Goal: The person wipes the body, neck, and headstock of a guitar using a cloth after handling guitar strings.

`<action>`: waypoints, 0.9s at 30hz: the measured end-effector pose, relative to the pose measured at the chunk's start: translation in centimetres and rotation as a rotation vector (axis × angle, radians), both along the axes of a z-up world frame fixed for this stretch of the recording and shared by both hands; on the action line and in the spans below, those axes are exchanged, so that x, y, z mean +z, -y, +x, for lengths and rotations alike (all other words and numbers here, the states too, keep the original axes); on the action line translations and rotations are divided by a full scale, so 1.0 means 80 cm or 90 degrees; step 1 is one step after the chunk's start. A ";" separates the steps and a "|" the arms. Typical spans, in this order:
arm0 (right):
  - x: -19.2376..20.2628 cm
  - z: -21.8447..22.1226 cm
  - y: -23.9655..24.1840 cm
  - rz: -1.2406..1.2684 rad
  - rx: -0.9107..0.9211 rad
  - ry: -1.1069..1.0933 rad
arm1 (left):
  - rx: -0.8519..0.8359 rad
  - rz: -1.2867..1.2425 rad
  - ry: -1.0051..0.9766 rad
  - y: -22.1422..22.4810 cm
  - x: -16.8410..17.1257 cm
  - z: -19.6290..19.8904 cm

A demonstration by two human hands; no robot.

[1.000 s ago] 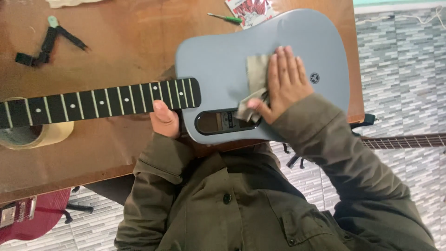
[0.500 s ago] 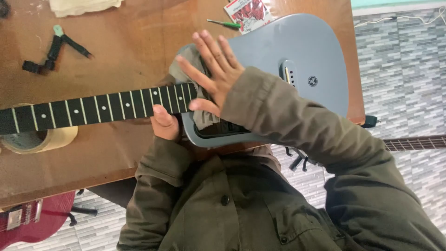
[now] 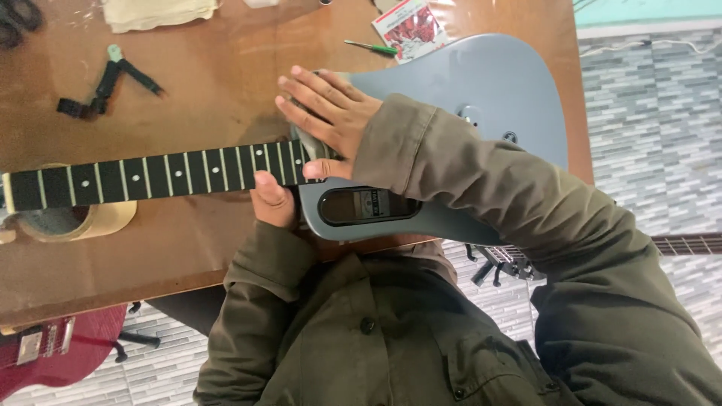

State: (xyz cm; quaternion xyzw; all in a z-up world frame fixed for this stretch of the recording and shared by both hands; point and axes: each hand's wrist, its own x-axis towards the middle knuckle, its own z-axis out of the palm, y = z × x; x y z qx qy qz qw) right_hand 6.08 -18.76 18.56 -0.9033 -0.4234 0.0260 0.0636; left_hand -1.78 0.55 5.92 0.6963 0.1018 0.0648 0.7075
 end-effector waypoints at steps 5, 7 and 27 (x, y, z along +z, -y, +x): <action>0.087 -0.034 0.039 0.073 -0.105 -0.274 | 0.023 0.128 -0.023 -0.025 -0.143 0.002; 0.076 -0.046 0.086 -0.077 -0.358 -0.272 | 0.187 0.172 -0.028 -0.013 -0.163 0.001; -0.003 -0.063 0.155 -0.063 -0.400 -0.125 | 0.056 0.161 -0.154 -0.027 -0.113 0.001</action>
